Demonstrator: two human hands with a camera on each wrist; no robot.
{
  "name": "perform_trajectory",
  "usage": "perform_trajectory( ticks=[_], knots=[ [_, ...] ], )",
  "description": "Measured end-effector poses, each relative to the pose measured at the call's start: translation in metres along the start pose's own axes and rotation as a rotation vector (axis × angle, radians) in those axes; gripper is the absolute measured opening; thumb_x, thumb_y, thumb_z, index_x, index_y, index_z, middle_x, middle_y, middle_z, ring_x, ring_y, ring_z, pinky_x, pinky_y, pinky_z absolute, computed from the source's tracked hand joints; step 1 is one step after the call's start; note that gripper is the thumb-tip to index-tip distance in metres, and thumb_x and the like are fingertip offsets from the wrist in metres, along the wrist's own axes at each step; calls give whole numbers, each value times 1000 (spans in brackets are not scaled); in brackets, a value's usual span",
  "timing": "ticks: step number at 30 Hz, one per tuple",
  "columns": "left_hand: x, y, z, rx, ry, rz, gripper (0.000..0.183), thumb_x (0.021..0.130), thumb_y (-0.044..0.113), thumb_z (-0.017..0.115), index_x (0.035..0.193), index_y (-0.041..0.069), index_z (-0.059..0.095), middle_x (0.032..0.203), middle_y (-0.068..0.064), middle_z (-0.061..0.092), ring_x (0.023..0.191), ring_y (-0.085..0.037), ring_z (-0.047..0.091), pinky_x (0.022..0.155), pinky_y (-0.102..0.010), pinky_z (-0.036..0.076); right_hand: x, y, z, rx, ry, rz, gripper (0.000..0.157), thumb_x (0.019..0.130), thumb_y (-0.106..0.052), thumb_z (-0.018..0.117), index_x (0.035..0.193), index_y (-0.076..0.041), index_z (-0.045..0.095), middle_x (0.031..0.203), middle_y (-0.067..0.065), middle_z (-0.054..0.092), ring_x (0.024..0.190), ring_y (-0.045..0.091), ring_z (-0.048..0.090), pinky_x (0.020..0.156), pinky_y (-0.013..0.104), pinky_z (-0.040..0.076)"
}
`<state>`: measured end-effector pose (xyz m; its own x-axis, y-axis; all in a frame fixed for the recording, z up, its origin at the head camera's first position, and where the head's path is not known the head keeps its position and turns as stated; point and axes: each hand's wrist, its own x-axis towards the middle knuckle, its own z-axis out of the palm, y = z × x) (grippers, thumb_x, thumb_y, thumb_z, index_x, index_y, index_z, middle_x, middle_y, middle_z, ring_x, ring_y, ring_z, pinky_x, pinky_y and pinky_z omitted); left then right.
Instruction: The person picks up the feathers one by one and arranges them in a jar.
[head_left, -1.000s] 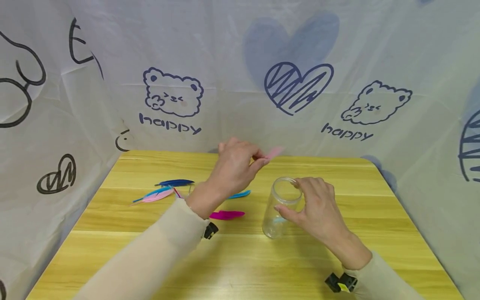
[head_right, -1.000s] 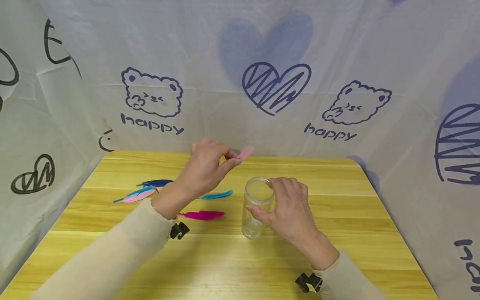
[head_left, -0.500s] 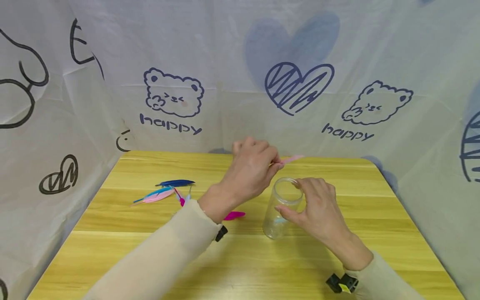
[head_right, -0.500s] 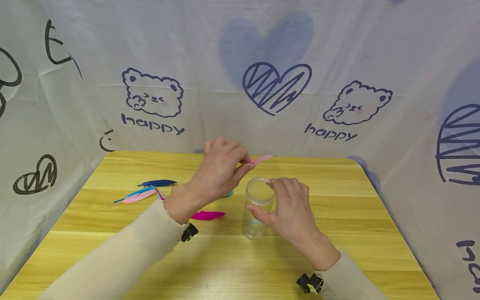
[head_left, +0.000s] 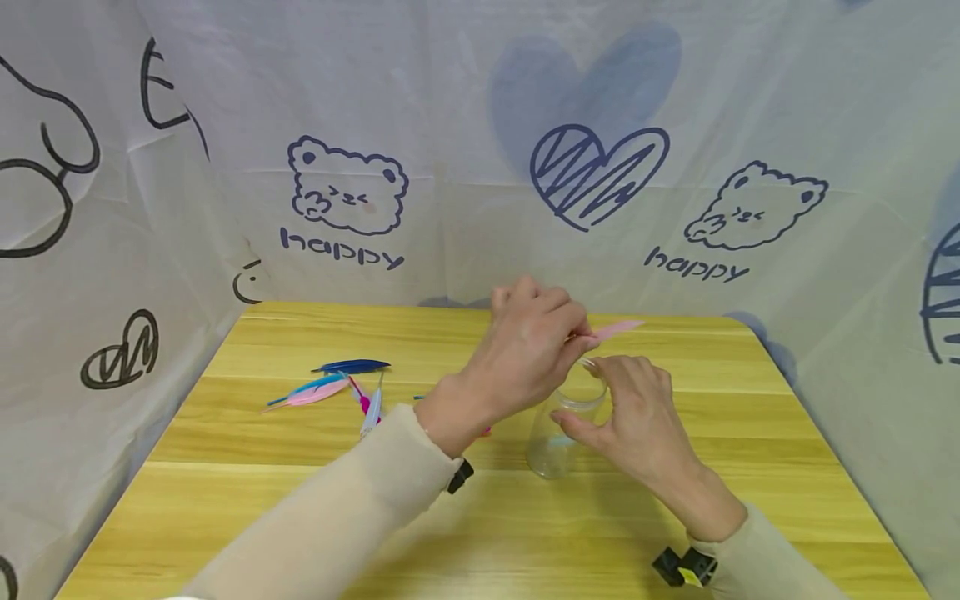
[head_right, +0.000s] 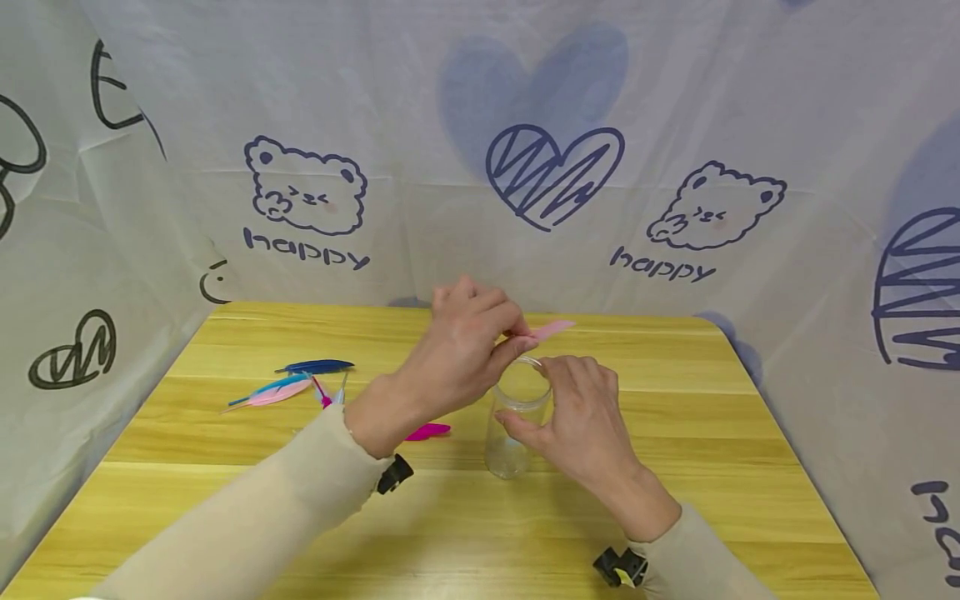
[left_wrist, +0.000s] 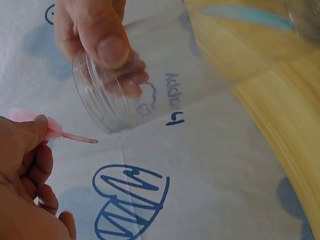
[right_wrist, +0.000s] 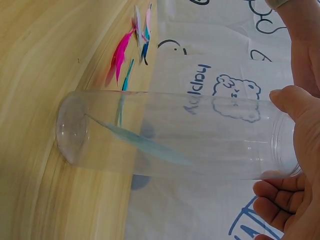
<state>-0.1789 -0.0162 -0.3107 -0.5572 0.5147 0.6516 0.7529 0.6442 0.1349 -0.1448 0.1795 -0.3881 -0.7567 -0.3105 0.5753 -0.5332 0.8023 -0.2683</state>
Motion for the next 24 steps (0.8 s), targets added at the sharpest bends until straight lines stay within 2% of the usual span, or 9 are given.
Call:
perform_trajectory(
  ticks=[7,16,24],
  knots=[
    [-1,7,6,-52,-34,-4,11,100,26,75,94,17,74,95,5,69,94,-22,50,84,-43,32,-1,1,1,3,-24,12,78,73,-45,94,133,-5,65,119,12,71,109,37,63,89,59,42],
    [-6,11,16,-116,-68,-51,10,100,25,74,92,19,73,92,7,68,91,-18,49,81,-38,31,-1,1,0,22,-34,19,83,74,-39,95,145,-13,59,133,10,68,118,39,61,91,63,41],
    [-11,5,22,-184,-98,-107,12,101,29,74,93,20,75,92,8,70,91,-16,47,83,-37,31,-1,3,2,24,-6,-9,78,73,-42,96,136,-13,61,127,9,68,112,37,63,88,60,41]
  ],
)
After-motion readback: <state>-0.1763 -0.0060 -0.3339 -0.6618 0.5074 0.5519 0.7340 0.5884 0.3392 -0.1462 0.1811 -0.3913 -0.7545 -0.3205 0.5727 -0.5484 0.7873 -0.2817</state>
